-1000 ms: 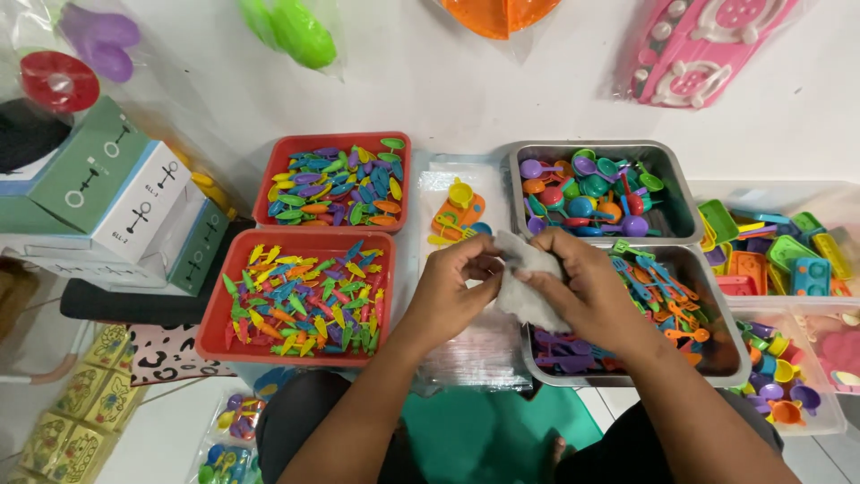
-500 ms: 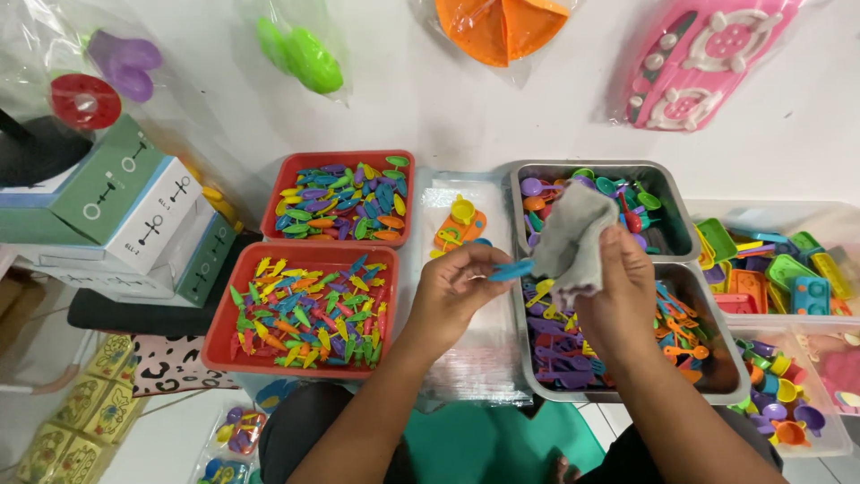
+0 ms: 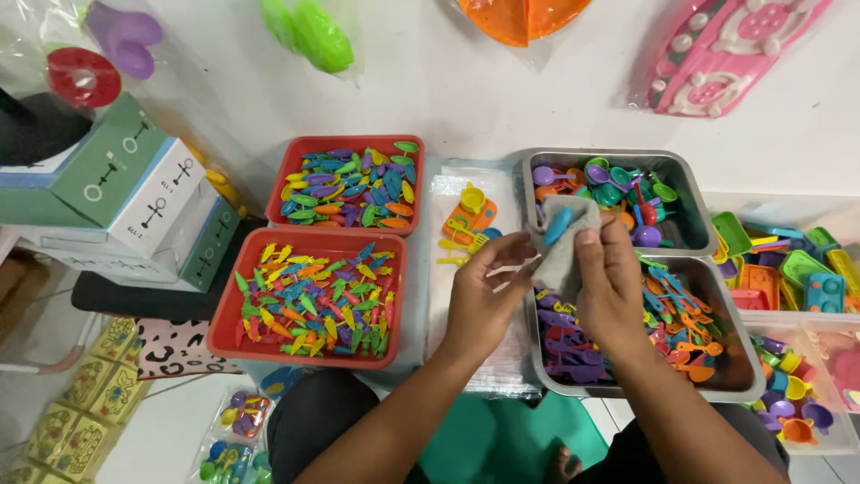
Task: Cleaning and sorting small plastic toy utensils using a cloth
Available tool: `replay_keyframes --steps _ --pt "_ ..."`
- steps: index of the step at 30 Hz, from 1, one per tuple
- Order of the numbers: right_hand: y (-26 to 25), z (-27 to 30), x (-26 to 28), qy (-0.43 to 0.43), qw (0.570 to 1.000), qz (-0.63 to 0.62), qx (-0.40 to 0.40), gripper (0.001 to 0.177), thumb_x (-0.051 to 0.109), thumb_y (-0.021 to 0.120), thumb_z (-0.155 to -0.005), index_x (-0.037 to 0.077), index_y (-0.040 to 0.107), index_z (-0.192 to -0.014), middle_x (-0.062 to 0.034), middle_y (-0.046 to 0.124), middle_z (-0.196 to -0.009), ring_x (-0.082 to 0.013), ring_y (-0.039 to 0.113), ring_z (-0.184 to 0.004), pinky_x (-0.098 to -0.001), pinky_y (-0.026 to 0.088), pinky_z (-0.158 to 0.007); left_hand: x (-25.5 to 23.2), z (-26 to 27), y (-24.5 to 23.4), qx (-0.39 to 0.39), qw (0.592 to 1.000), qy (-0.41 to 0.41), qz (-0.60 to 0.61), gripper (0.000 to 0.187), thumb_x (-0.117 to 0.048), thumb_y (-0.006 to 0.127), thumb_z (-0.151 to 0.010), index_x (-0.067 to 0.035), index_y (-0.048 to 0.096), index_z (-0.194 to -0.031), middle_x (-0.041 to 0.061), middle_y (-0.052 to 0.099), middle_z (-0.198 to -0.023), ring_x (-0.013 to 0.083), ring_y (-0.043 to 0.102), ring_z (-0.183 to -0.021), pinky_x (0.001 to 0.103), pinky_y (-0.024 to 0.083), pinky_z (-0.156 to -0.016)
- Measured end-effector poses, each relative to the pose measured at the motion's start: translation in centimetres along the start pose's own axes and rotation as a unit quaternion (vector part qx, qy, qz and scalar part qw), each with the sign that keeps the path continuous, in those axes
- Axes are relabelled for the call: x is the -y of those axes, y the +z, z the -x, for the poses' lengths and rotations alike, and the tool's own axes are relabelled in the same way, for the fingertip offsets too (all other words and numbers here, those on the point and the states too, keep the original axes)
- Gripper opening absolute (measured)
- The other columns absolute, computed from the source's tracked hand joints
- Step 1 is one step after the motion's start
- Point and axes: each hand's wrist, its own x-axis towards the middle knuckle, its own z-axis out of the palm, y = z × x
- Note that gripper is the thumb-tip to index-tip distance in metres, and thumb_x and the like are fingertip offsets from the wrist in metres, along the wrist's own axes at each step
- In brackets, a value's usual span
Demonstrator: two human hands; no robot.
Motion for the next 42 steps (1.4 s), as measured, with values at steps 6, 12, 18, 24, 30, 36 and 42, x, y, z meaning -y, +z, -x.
replay_keyframes --steps 6,12,18,24,30,36,42 --pt "-1.3 -0.8 1.6 -0.018 0.986 0.152 0.063 0.031 0.021 0.037 -0.116 0.004 0.056 -0.097 -0.0096 0.053 -0.067 -0.0189 0.048 -0.069 -0.0375 0.044 -0.068 -0.4 -0.5 -1.0 0.017 0.999 0.020 -0.028 0.034 -0.011 0.072 -0.091 -0.003 0.069 -0.124 0.011 0.072 -0.103 0.0126 0.066 -0.094 0.027 0.058 -0.079" --pt "-3.5 -0.9 -1.1 -0.064 0.963 0.247 0.085 0.035 0.028 0.047 -0.110 0.011 0.060 -0.082 -0.0102 0.052 -0.055 -0.0254 0.048 -0.050 -0.0349 0.042 -0.054 -2.7 0.8 -0.3 0.115 0.987 0.096 -0.053 0.036 -0.020 0.061 -0.102 -0.003 0.065 -0.133 0.015 0.069 -0.114 0.0214 0.067 -0.105 0.032 0.058 -0.081" --pt "-2.3 -1.2 2.0 -0.050 0.951 0.271 0.140 0.022 0.022 0.064 -0.099 0.004 0.059 -0.111 -0.0255 0.063 -0.076 -0.0517 0.064 -0.071 -0.0526 0.051 -0.062 -2.7 0.6 -0.4 0.103 0.985 0.116 -0.069 0.032 -0.016 0.063 -0.102 0.000 0.064 -0.129 0.017 0.063 -0.117 0.0248 0.067 -0.103 0.035 0.059 -0.080" --pt "-2.1 -0.3 0.3 -0.017 0.959 0.241 0.149 0.036 0.029 0.044 -0.109 0.010 0.060 -0.083 -0.0145 0.057 -0.057 -0.0339 0.060 -0.052 -0.0402 0.049 -0.055 -1.5 0.5 -0.5 0.097 0.992 0.073 -0.042 0.028 -0.014 0.076 -0.094 0.002 0.070 -0.116 0.013 0.070 -0.101 0.0178 0.072 -0.092 0.028 0.061 -0.074" --pt "-1.7 -0.7 2.4 -0.005 0.976 0.213 0.051 0.035 0.019 0.046 -0.114 0.007 0.063 -0.086 -0.0160 0.055 -0.062 -0.0264 0.053 -0.058 -0.0401 0.046 -0.062 -2.7 -0.2 -0.7 0.065 0.987 0.118 -0.088 0.017 -0.012 0.077 -0.092 -0.002 0.071 -0.103 0.009 0.069 -0.097 0.0186 0.071 -0.095 0.030 0.061 -0.077" --pt "-1.9 -2.6 3.8 0.345 0.932 -0.057 -0.096 0.073 0.071 0.035 -0.094 0.004 0.064 -0.102 -0.0185 0.065 -0.081 -0.0320 0.064 -0.077 -0.0435 0.049 -0.072 -5.5 -0.8 -2.2 0.107 0.953 0.096 -0.266 0.022 -0.023 0.066 -0.095 -0.005 0.067 -0.108 0.007 0.073 -0.099 0.0195 0.073 -0.091 0.033 0.062 -0.080" --pt "-4.0 -2.8 1.0 0.265 0.895 -0.358 0.010 0.075 0.057 0.079 -0.076 0.006 0.061 -0.128 -0.0077 0.071 -0.104 -0.0184 0.069 -0.080 -0.0304 0.058 -0.063 -2.3 -2.9 -3.8 0.148 0.761 0.014 -0.632 0.025 -0.028 0.060 -0.099 -0.017 0.070 -0.119 0.013 0.072 -0.103 0.0373 0.066 -0.092 0.055 0.052 -0.065"
